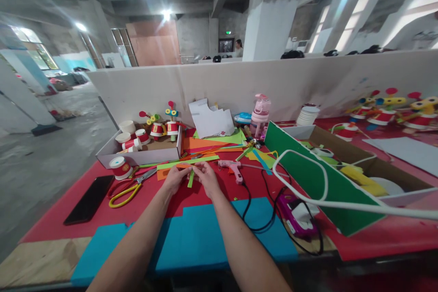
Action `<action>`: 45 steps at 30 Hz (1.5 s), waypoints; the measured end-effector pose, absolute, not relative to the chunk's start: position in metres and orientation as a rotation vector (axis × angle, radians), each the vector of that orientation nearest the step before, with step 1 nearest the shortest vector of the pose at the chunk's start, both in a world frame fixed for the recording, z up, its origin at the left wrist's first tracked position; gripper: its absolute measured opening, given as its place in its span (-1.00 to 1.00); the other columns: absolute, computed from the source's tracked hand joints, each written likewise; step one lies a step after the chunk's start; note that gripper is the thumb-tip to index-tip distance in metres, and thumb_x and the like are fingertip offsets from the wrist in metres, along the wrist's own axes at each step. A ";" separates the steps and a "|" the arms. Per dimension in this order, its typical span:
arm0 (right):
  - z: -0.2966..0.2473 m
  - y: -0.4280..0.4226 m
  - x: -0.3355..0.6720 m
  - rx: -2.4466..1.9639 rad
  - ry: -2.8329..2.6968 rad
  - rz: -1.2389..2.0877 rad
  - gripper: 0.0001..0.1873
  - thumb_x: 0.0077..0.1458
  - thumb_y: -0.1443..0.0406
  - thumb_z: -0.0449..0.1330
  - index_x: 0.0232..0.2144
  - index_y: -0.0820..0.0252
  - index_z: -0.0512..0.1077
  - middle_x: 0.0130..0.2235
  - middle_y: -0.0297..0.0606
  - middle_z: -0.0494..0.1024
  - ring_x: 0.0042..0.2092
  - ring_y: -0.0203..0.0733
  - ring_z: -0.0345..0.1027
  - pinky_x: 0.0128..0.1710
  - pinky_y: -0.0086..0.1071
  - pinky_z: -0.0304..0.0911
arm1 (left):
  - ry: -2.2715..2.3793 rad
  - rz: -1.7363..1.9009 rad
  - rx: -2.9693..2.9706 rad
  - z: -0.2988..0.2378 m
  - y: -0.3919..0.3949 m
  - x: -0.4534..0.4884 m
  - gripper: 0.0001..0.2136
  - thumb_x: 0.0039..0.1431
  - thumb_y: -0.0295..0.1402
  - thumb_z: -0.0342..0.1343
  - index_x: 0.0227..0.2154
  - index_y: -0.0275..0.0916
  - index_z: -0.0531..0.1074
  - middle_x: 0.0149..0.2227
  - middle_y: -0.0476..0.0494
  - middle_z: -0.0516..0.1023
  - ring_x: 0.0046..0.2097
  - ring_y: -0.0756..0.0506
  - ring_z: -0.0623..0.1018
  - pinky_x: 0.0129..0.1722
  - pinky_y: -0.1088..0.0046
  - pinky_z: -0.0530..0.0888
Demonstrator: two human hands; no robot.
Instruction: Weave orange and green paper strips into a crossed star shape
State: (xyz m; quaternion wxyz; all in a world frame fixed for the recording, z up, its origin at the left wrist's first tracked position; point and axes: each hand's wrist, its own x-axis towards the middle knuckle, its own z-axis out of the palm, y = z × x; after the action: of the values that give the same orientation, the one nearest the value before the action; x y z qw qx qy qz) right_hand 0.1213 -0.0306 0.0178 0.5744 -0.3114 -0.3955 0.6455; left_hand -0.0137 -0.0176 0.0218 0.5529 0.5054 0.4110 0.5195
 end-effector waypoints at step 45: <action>0.000 -0.009 0.128 -0.658 -0.656 1.438 -0.65 -0.29 0.15 0.43 -0.44 0.15 0.44 -0.46 -0.43 0.49 -0.42 -0.35 0.36 -0.36 -0.46 0.30 | 2.327 -0.143 2.116 0.084 -0.107 -0.189 -0.49 0.08 -0.27 0.00 0.12 -0.29 0.17 -0.20 -0.37 0.55 -0.16 -0.28 0.55 -0.28 0.34 0.39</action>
State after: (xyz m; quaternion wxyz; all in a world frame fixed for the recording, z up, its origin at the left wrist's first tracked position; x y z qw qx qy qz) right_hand 0.1284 -0.0093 -0.0003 0.6553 -0.2901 -0.2896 0.6344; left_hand -0.1888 -0.1070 0.0844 -0.0035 0.6719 0.7392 -0.0454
